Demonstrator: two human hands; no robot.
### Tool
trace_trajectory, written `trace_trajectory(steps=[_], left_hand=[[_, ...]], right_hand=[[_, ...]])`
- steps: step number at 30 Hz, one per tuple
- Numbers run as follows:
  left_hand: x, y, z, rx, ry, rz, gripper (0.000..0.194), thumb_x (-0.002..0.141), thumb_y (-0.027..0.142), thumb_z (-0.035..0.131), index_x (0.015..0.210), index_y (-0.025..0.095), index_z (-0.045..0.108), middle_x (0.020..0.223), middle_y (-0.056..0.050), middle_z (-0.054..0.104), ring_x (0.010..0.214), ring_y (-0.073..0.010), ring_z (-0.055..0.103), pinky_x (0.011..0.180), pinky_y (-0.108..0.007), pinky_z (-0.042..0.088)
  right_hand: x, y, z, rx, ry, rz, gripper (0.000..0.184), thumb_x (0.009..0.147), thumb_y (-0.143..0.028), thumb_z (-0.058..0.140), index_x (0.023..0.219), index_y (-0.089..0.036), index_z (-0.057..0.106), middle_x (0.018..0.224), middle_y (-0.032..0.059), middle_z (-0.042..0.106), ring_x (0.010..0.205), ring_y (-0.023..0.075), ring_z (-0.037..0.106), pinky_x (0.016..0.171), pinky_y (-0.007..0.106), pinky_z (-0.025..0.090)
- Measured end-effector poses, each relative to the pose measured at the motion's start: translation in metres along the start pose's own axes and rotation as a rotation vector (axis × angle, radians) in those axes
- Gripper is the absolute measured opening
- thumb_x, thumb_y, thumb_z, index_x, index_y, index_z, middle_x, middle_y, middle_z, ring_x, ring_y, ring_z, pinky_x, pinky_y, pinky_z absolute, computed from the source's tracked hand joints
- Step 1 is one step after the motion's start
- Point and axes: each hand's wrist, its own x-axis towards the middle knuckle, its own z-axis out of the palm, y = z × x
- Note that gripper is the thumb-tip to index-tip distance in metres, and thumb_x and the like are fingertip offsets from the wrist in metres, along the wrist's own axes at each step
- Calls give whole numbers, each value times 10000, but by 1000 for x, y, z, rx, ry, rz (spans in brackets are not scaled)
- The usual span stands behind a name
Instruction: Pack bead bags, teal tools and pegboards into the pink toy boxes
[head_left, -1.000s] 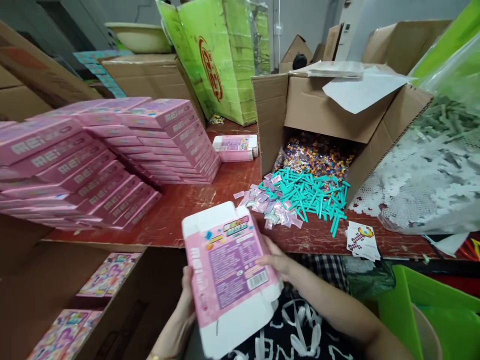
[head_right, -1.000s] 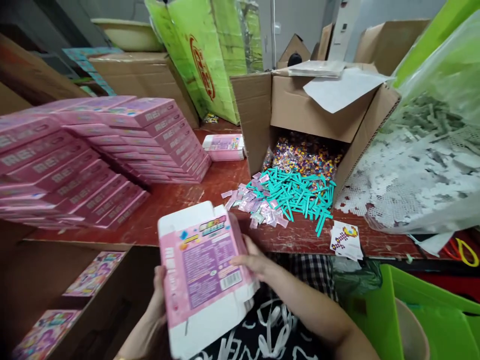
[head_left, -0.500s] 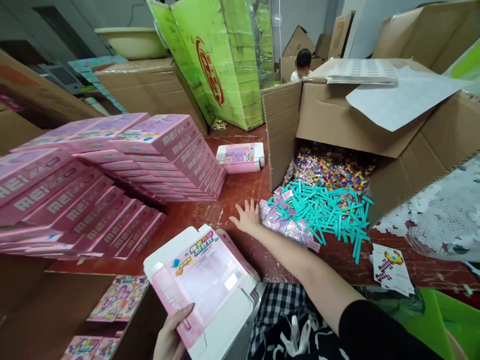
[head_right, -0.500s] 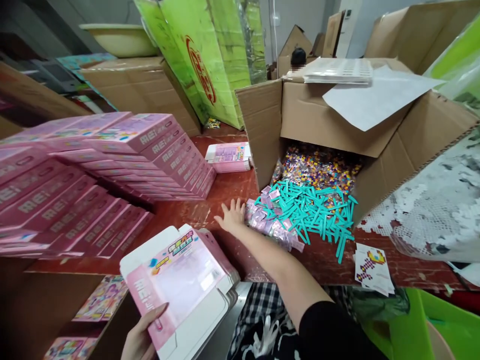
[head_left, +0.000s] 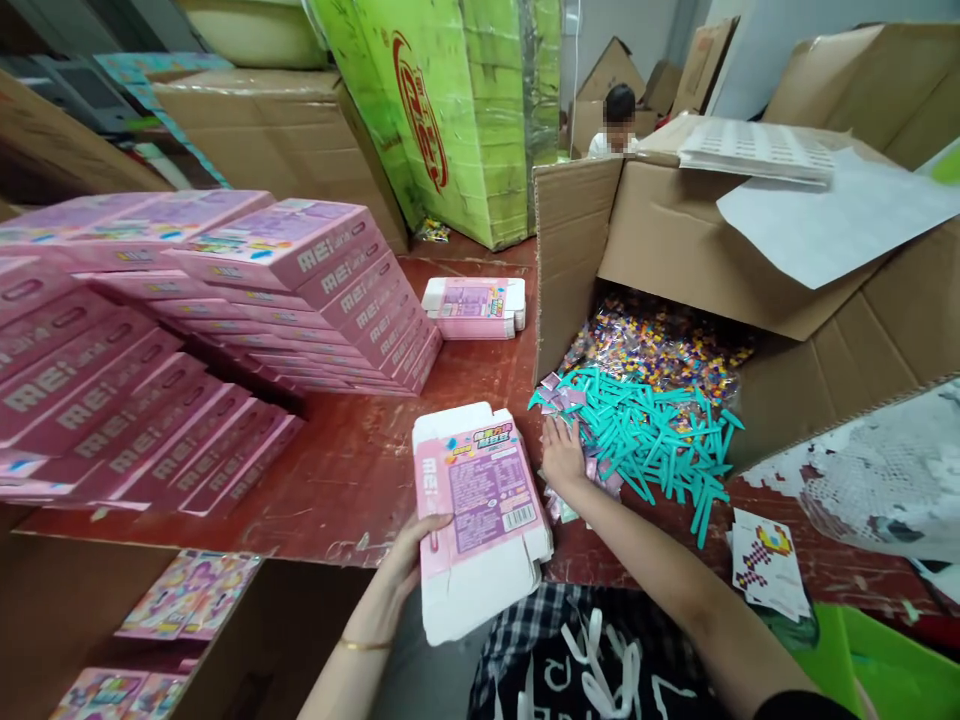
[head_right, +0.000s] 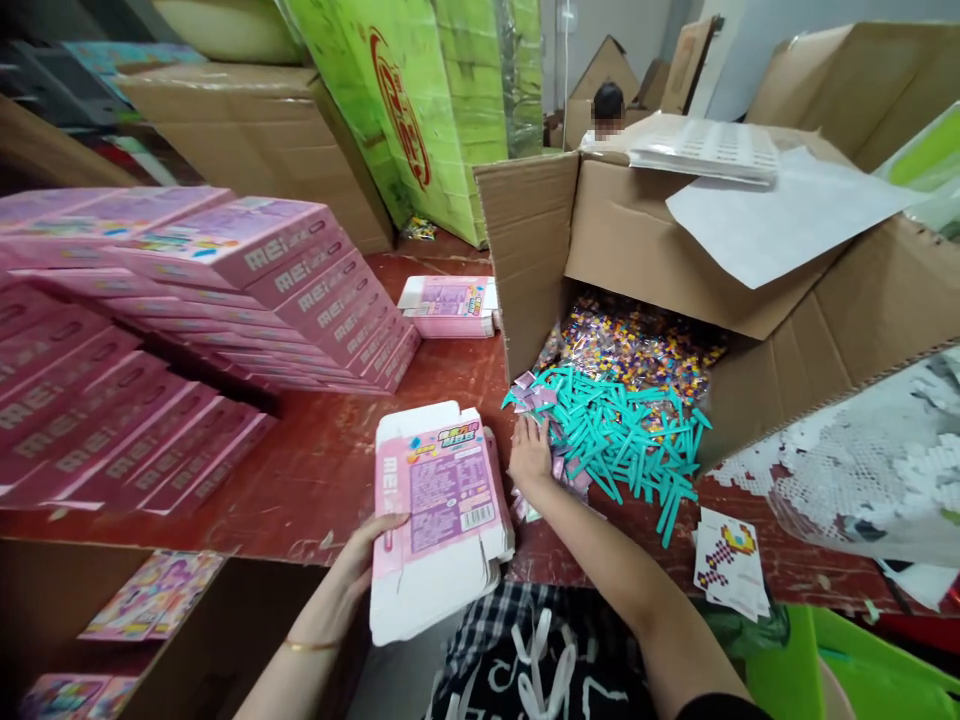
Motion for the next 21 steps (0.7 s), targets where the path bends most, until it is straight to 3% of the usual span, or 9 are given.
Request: trace_trajectory(steps=[4, 8, 11, 14, 17, 21], left_hand=[[16, 3, 24, 107, -58, 50, 681, 638, 141, 774, 1268, 65, 530, 1057, -183, 731, 953, -343, 708, 878, -453, 568], [16, -5, 42, 192, -83, 101, 638, 678, 251, 792, 1251, 136, 537, 1143, -158, 707, 971, -325, 704, 867, -459, 570], [13, -13, 52, 308, -82, 184, 619, 696, 381, 791, 1224, 148, 568, 1217, -161, 672, 1059, -328, 670, 927, -465, 541], [12, -18, 55, 440, -67, 295, 682, 711, 501, 754, 1268, 157, 561, 1284, -160, 632, 1160, -337, 613, 993, -477, 498], [9, -24, 53, 601, 40, 429, 783, 761, 550, 688, 1404, 180, 437, 1435, -160, 498, 1306, -329, 488, 1096, -480, 394], [-3, -40, 54, 884, 200, 634, 907, 810, 543, 633, 1515, 160, 211, 1562, -182, 277, 1426, -303, 307, 1177, -473, 243]], right_hand=[[-11, 18, -10, -37, 43, -38, 526, 930, -75, 278, 1443, -9, 381, 1536, 178, 271, 1467, 308, 131, 1180, 565, -16], [-14, 33, -23, -56, 132, -144, 470, 949, -90, 330, 1396, -48, 468, 1505, 176, 349, 1460, 303, 174, 1187, 560, 60], [-16, 46, -30, 89, 144, -227, 463, 917, -76, 402, 1361, -116, 526, 1494, 135, 390, 1457, 296, 196, 1186, 576, 81], [-26, 64, -40, 277, 105, -271, 470, 869, -39, 411, 1284, -148, 604, 1457, 100, 456, 1432, 268, 281, 1176, 533, 225], [-45, 84, -56, 489, 185, -258, 429, 881, -69, 387, 1193, -158, 667, 1325, 103, 593, 1292, 220, 504, 1091, 429, 415], [-54, 90, -82, 610, 301, -216, 357, 908, -149, 412, 1116, -174, 700, 1141, 102, 692, 1095, 224, 637, 991, 420, 495]])
